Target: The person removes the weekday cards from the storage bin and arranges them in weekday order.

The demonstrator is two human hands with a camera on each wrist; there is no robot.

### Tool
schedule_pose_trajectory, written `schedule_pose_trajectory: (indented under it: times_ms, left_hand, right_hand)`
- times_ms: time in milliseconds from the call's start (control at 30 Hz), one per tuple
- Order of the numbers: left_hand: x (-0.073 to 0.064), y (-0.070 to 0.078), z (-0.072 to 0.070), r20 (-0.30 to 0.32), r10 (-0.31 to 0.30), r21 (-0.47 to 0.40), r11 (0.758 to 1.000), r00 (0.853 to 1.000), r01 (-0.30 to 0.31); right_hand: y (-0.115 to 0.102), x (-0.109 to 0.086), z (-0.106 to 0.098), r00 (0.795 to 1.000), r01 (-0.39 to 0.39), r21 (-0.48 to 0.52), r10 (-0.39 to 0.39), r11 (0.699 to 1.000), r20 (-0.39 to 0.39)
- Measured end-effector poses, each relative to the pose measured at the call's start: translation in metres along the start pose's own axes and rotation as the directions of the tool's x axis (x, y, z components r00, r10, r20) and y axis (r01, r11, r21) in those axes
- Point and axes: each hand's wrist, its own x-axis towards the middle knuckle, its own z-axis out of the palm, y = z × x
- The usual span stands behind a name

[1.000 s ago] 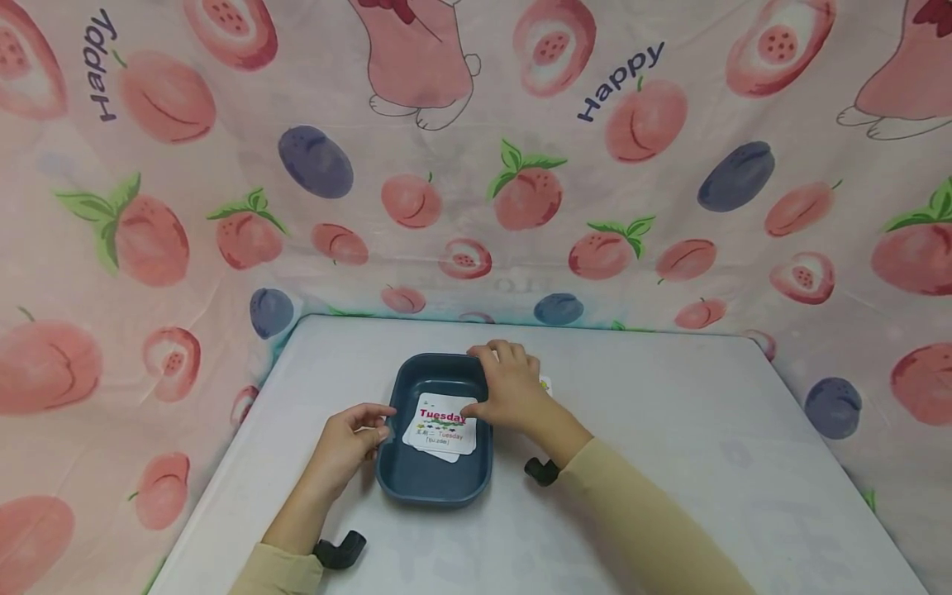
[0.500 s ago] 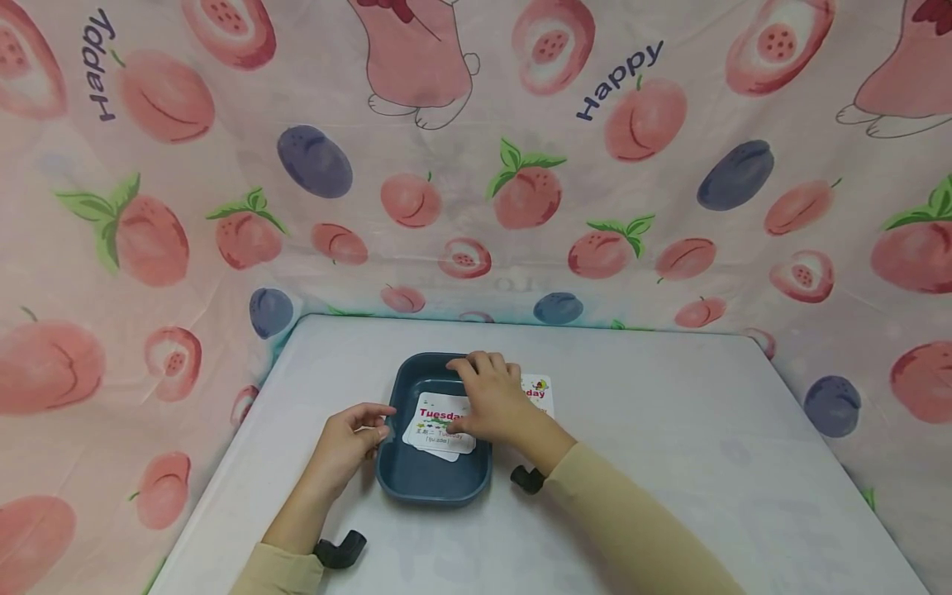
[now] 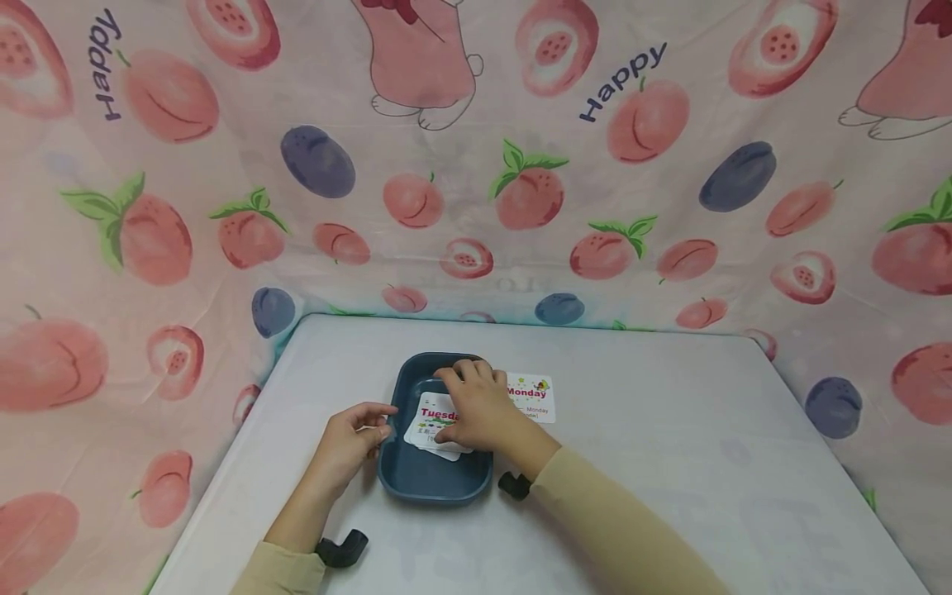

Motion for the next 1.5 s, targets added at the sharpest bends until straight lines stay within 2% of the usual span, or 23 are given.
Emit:
schedule_pose_trajectory:
  times_ms: [367,867,1233,1500]
  left_hand:
    - [-0.001,0.0,-0.001,0.0,0.006,0.01,1.0,1.0,-0.006]
    - [-0.001,-0.001,0.001,0.002,0.015,0.005,1.0,1.0,-0.015]
    - [-0.002,0.0,0.001,0.002,0.013,0.008,1.0,1.0,-0.013]
    - [-0.003,0.001,0.001,0.001,0.013,0.008,1.0,1.0,-0.013]
  right_hand:
    - [-0.005,0.003,0.009,0.998,0.037,-0.066,-0.033,0.997,0.052]
    - [-0.012,0.009,0.014,0.988,0.001,-0.197,0.029,0.98,0.149]
    - [-0.016,0.01,0.015,0.983,-0.01,-0.252,0.056,0.968,0.175]
    - [-0.017,0.007,0.015,0.988,0.002,-0.256,0.037,0.967,0.148]
